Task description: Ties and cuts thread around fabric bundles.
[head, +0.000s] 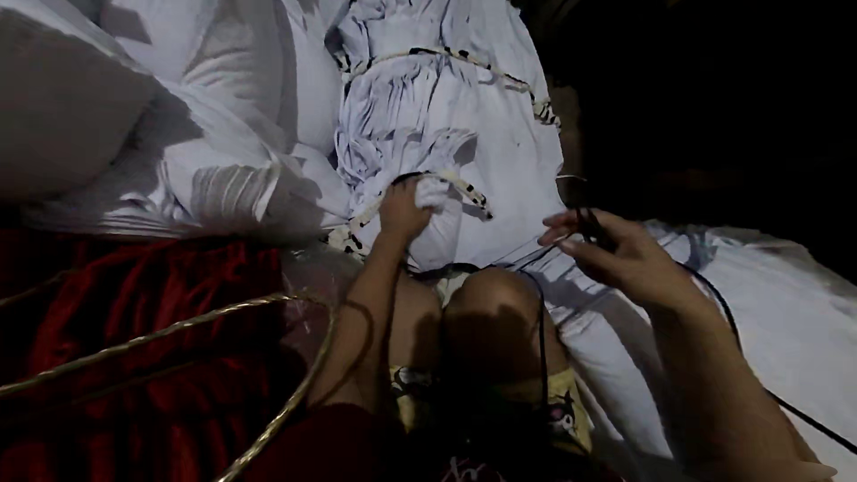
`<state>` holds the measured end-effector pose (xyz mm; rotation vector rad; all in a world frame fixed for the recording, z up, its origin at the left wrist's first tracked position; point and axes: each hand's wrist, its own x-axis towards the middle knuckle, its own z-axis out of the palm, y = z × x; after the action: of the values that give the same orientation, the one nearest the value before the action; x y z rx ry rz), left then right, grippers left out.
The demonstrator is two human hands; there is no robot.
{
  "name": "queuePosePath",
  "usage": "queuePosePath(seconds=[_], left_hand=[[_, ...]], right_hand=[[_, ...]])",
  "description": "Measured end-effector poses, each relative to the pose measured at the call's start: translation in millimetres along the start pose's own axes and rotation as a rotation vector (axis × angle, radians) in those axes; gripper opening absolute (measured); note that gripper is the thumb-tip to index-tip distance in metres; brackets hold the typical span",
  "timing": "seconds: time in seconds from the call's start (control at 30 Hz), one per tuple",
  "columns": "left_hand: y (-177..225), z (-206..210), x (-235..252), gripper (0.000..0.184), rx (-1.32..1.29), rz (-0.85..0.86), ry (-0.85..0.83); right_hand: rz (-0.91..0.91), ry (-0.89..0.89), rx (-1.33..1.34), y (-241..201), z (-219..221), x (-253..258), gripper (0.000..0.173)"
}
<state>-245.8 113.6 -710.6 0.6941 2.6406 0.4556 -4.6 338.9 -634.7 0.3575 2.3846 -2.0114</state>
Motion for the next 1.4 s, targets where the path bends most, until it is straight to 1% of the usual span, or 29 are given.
queuePosePath(seconds=[0.07,0.17,0.23,0.33,0.5,0.63,0.67,0.7,0.8,0.87,0.97,1.07,1.23,1.33,1.4], left_hand=[[-8,-6,5,0.060,-0.127,-0.070,0.087],[-16,-12,11,0.057,-0.251,-0.138,0.141],[-22,-12,13,0.058,-0.319,-0.160,0.175],[-26,-10,15,0.061,-0.376,-0.191,0.203],[-25,-9,17,0.054,-0.364,-0.176,0.249],[-24,-12,16,0.039,-0.352,-0.142,0.233],[-23,-12,15,0.037,-0.352,-0.140,0.239],[-22,-13,15,0.038,-0.364,-0.157,0.254],[-24,-17,16,0.059,-0.422,-0.296,0.275],[-38,-21,24,0.060,-0.409,-0.288,0.295],[-55,-30,35,0.052,-0.369,-0.258,0.291],[-63,-30,39,0.050,-0.402,-0.243,0.282],[-73,-27,43,0.034,-0.492,-0.210,0.321],[-75,-25,41,0.040,-0.555,-0.202,0.315],[-75,-23,42,0.024,-0.557,-0.166,0.345]], right_hand=[[0.131,0.071,0.041,15,6,21,0.026],[0.324,0.120,0.043,45,10,32,0.026],[0.395,0.120,0.018,64,12,28,0.026],[0.446,0.061,-0.079,81,11,25,0.026],[0.438,0.033,-0.075,87,8,25,0.026],[0.388,0.007,-0.065,88,8,21,0.026],[0.382,0.004,-0.067,89,8,20,0.026],[0.380,-0.007,-0.068,89,8,18,0.026],[0.398,-0.058,-0.106,88,5,13,0.029],[0.429,-0.088,-0.132,86,4,11,0.030],[0.450,-0.106,-0.140,87,4,9,0.027],[0.435,-0.142,-0.171,89,2,8,0.025],[0.442,-0.147,-0.177,90,1,7,0.027],[0.429,-0.148,-0.183,91,1,6,0.028],[0.430,-0.150,-0.187,91,2,6,0.028]])
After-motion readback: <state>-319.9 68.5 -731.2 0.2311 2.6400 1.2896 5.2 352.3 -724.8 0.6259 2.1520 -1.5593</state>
